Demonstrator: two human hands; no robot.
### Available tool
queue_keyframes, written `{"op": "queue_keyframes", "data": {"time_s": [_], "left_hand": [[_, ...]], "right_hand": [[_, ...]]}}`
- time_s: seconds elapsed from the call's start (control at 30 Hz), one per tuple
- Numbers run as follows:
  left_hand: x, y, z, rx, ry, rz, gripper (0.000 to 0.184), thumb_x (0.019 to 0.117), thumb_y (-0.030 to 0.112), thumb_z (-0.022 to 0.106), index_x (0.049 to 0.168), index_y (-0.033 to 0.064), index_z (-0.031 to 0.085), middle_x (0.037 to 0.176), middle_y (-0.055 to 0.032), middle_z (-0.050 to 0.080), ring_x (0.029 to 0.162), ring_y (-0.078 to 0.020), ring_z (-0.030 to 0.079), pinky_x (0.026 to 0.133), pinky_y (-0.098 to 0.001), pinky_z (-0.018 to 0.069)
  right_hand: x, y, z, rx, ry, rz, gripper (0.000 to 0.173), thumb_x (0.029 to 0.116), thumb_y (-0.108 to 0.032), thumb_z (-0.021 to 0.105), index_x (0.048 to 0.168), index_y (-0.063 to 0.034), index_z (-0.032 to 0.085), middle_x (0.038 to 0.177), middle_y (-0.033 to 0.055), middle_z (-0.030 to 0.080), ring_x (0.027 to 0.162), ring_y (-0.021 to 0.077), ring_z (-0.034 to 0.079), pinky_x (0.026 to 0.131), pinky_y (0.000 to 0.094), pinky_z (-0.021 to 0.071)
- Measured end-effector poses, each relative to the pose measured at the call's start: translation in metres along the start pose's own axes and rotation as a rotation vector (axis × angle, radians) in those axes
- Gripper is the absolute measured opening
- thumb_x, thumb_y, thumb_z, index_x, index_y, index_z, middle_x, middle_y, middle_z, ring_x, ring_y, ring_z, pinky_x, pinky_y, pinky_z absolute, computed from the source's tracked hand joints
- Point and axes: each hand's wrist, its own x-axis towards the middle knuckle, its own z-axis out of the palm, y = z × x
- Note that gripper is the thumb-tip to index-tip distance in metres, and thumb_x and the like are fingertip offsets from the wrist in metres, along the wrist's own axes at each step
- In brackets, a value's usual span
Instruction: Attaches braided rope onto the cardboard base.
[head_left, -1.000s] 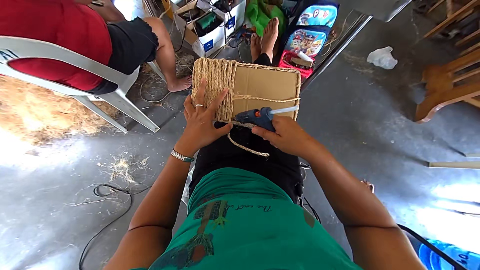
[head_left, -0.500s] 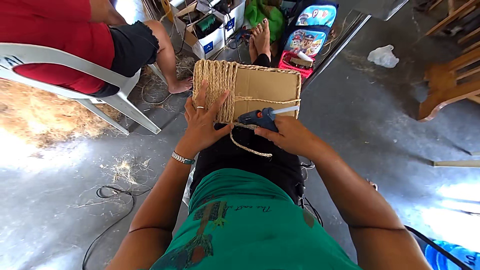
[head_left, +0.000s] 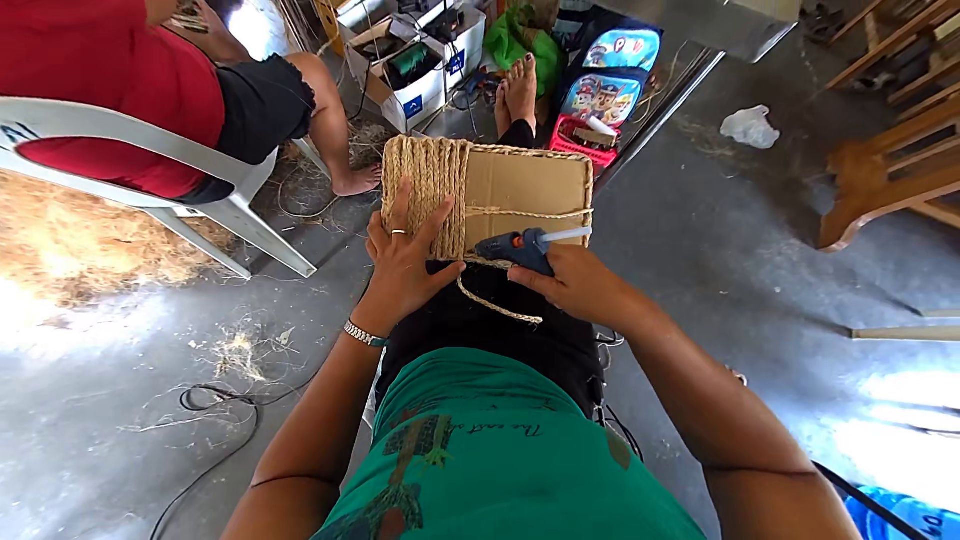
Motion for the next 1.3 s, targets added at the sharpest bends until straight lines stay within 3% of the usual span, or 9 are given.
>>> {"op": "queue_keyframes", "data": {"time_s": [0.17, 0.27, 0.4, 0.6, 0.7, 0.8, 0.9, 1.07, 1.3], "left_hand": [[-0.005, 0.004, 0.001, 0.013, 0.027, -0.002, 0.087, 0.083, 0.068, 0.069, 0.158, 0.0537, 0.026, 0.173, -0.0033, -0.008, 0.151, -0.0493, 0.011, 0.102, -0.0745, 0.0293], [-0.005, 0.005, 0.002, 0.033, 0.035, -0.017, 0.087, 0.0815, 0.069, 0.069, 0.157, 0.0548, 0.027, 0.173, -0.0021, -0.008, 0.151, -0.0482, 0.011, 0.101, -0.0732, 0.0295], [-0.006, 0.004, 0.003, 0.04, 0.021, -0.033, 0.087, 0.081, 0.07, 0.068, 0.156, 0.0555, 0.028, 0.173, -0.0028, -0.009, 0.15, -0.0487, 0.011, 0.101, -0.0724, 0.0295], [-0.007, 0.01, 0.003, 0.03, 0.048, -0.017, 0.088, 0.0794, 0.066, 0.072, 0.156, 0.0545, 0.029, 0.173, -0.0042, -0.008, 0.15, -0.0488, 0.011, 0.101, -0.0723, 0.0291], [-0.009, 0.013, 0.005, 0.04, 0.059, -0.027, 0.089, 0.0774, 0.067, 0.073, 0.155, 0.0544, 0.031, 0.173, -0.0028, -0.007, 0.151, -0.049, 0.01, 0.102, -0.0725, 0.0291], [-0.011, 0.012, 0.008, 0.04, 0.064, -0.054, 0.09, 0.0761, 0.068, 0.073, 0.154, 0.0565, 0.031, 0.173, -0.0017, -0.006, 0.15, -0.0489, 0.01, 0.101, -0.0725, 0.0285], [-0.01, 0.01, 0.009, 0.042, 0.062, -0.062, 0.091, 0.0743, 0.069, 0.073, 0.154, 0.0575, 0.031, 0.173, -0.0005, -0.006, 0.151, -0.0475, 0.009, 0.101, -0.0723, 0.0289], [-0.011, 0.011, 0.01, 0.053, 0.063, -0.055, 0.091, 0.0743, 0.07, 0.073, 0.154, 0.058, 0.03, 0.173, -0.0004, -0.007, 0.151, -0.0473, 0.009, 0.101, -0.0716, 0.0295], [-0.012, 0.01, 0.011, 0.056, 0.079, -0.047, 0.089, 0.0735, 0.071, 0.072, 0.152, 0.0573, 0.033, 0.173, -0.0023, -0.004, 0.151, -0.0467, 0.011, 0.102, -0.0702, 0.028]], "right_hand": [[0.013, 0.004, -0.009, -0.016, 0.083, -0.013, 0.045, 0.1045, -0.051, 0.053, 0.114, -0.0082, 0.064, 0.076, 0.0082, 0.063, 0.062, 0.0213, 0.063, 0.056, 0.043, 0.0547], [0.029, 0.009, -0.019, -0.023, 0.091, -0.009, 0.048, 0.1049, -0.052, 0.052, 0.119, -0.0071, 0.063, 0.079, 0.0103, 0.065, 0.066, 0.0244, 0.065, 0.062, 0.0475, 0.0555], [0.016, 0.007, -0.014, 0.013, 0.066, -0.003, 0.044, 0.1046, -0.051, 0.053, 0.114, -0.0095, 0.065, 0.073, 0.0075, 0.062, 0.057, 0.0201, 0.062, 0.053, 0.0424, 0.0543], [0.009, 0.002, -0.011, 0.017, 0.021, 0.025, 0.04, 0.1039, -0.048, 0.057, 0.115, -0.0105, 0.066, 0.08, 0.0061, 0.065, 0.065, 0.0176, 0.065, 0.061, 0.0411, 0.057], [0.016, 0.005, -0.017, -0.013, 0.082, -0.009, 0.044, 0.1046, -0.051, 0.053, 0.114, -0.0095, 0.064, 0.072, 0.007, 0.062, 0.057, 0.0197, 0.061, 0.052, 0.0411, 0.0536], [0.03, 0.009, -0.021, 0.013, 0.045, -0.001, 0.046, 0.1045, -0.052, 0.053, 0.116, -0.0089, 0.066, 0.075, 0.0083, 0.064, 0.06, 0.0212, 0.063, 0.058, 0.0441, 0.0553], [0.034, 0.012, -0.026, 0.114, 0.014, 0.042, 0.045, 0.1043, -0.052, 0.053, 0.111, -0.0096, 0.067, 0.069, 0.0057, 0.062, 0.054, 0.0179, 0.06, 0.053, 0.0396, 0.0544], [0.044, 0.015, -0.04, 0.224, 0.008, 0.109, 0.041, 0.1055, -0.045, 0.055, 0.116, -0.0063, 0.065, 0.083, 0.005, 0.068, 0.056, 0.0134, 0.059, 0.054, 0.0339, 0.0532], [0.038, 0.015, -0.03, 0.067, -0.012, -0.001, 0.044, 0.1056, -0.048, 0.052, 0.114, -0.007, 0.066, 0.075, 0.0066, 0.063, 0.062, 0.0185, 0.063, 0.062, 0.0414, 0.0549]]}}
